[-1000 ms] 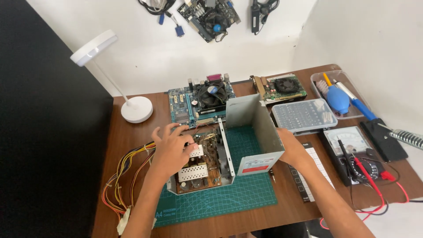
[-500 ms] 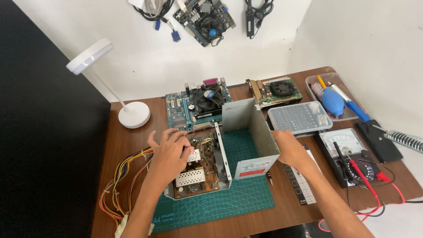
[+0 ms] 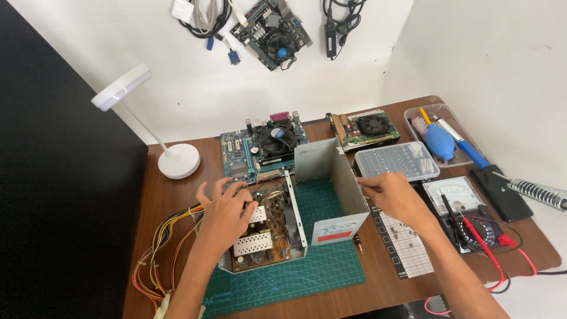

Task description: Opening a computer power supply unit and applying thermal paste to internal components using a spatula

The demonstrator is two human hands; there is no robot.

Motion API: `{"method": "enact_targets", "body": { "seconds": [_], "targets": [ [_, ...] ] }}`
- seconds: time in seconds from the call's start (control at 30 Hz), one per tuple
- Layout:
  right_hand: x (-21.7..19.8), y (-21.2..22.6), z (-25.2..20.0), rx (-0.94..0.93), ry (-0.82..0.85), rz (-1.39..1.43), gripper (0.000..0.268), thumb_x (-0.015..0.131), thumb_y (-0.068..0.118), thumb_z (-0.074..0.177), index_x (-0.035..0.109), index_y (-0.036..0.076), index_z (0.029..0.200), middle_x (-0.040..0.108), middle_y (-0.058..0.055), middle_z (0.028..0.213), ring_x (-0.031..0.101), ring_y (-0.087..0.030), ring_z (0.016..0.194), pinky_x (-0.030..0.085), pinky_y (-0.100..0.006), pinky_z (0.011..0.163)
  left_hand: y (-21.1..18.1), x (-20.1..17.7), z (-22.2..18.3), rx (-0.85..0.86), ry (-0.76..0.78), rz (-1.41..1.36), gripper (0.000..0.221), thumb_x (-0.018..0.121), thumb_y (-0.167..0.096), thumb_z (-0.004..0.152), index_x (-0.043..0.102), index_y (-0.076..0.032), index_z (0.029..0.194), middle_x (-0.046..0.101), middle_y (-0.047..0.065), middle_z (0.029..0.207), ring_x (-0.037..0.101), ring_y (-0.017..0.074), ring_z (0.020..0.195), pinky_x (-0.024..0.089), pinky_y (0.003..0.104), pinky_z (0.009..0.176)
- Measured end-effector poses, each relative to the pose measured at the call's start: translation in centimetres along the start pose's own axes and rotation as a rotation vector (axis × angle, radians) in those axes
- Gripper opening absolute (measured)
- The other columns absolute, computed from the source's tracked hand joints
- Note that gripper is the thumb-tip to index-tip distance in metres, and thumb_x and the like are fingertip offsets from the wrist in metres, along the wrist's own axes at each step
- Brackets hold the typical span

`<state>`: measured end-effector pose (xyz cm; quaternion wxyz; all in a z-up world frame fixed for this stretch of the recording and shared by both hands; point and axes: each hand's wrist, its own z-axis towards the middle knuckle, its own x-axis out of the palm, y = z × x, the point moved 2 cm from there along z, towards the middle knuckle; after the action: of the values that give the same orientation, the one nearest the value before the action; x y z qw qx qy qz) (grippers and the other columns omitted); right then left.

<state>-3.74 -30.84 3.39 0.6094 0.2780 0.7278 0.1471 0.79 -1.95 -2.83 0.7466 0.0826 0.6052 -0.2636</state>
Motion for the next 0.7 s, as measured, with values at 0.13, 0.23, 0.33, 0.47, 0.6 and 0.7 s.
{"method": "enact_targets", "body": {
  "seconds": [0.13,0.23,0.33,0.47,0.6,0.7],
  "targets": [
    [1.2,-1.5,0.6,-0.048,0.012,-0.035,0.025,0.058,0.009,0.079,0.070,0.011,0.101,0.071,-0.014,0.092,0.065,-0.033,0.092,0.052,-0.040,0.081,0.1,0.2,-0.1,0.027,-0.025,0.017,0.015,0.053,-0.027,0.086,0.056,-0.017,0.076,0.060,0.006,0.105,0.044,0.0267,0.114,0.017,0.062,0.093],
    [3.0,-4.6,2.2,-0.075,0.022,-0.068,0.021,0.059,0.013,0.077,0.073,0.015,0.092,0.071,-0.012,0.087,0.063,-0.036,0.091,0.052,-0.043,0.079,0.0,0.1,0.0,0.061,-0.032,0.007,0.015,0.054,-0.025,0.086,0.056,-0.016,0.075,0.060,0.006,0.105,0.045,0.0250,0.114,0.018,0.059,0.094],
    [4.9,-7.5,3.5,-0.124,0.020,-0.180,0.017,0.057,0.011,0.073,0.072,0.014,0.081,0.071,-0.011,0.078,0.064,-0.035,0.086,0.052,-0.042,0.073,-0.2,0.0,0.1,0.070,-0.061,-0.006,0.016,0.053,-0.022,0.087,0.056,-0.014,0.074,0.059,0.006,0.105,0.042,0.0249,0.115,0.025,0.052,0.091],
    [4.3,-5.8,1.9,-0.201,0.150,-0.123,0.022,0.040,-0.008,0.061,0.057,0.006,0.059,0.067,-0.007,0.062,0.050,-0.020,0.060,0.036,-0.032,0.056,-0.5,-0.2,0.1,0.182,-0.091,-0.041,0.020,0.053,-0.019,0.084,0.065,-0.006,0.076,0.056,0.011,0.115,0.038,0.0324,0.115,0.034,0.052,0.084],
    [5.0,-7.2,2.5,-0.271,0.137,-0.134,0.017,0.043,-0.005,0.062,0.054,0.007,0.061,0.057,-0.008,0.057,0.036,-0.021,0.057,0.034,-0.034,0.053,-0.6,-0.1,0.1,0.273,-0.138,0.028,0.023,0.053,-0.022,0.086,0.067,-0.006,0.077,0.056,0.010,0.115,0.041,0.0321,0.114,0.036,0.052,0.082],
    [4.9,-6.9,2.0,-0.337,0.104,-0.132,0.015,0.048,-0.002,0.068,0.054,0.009,0.061,0.066,-0.005,0.065,0.045,-0.027,0.058,0.038,-0.031,0.057,-1.3,-0.9,0.1,0.233,-0.081,-0.025,0.022,0.053,-0.021,0.086,0.066,-0.007,0.076,0.058,0.005,0.111,0.041,0.0276,0.115,0.037,0.061,0.086]
  ]
}}
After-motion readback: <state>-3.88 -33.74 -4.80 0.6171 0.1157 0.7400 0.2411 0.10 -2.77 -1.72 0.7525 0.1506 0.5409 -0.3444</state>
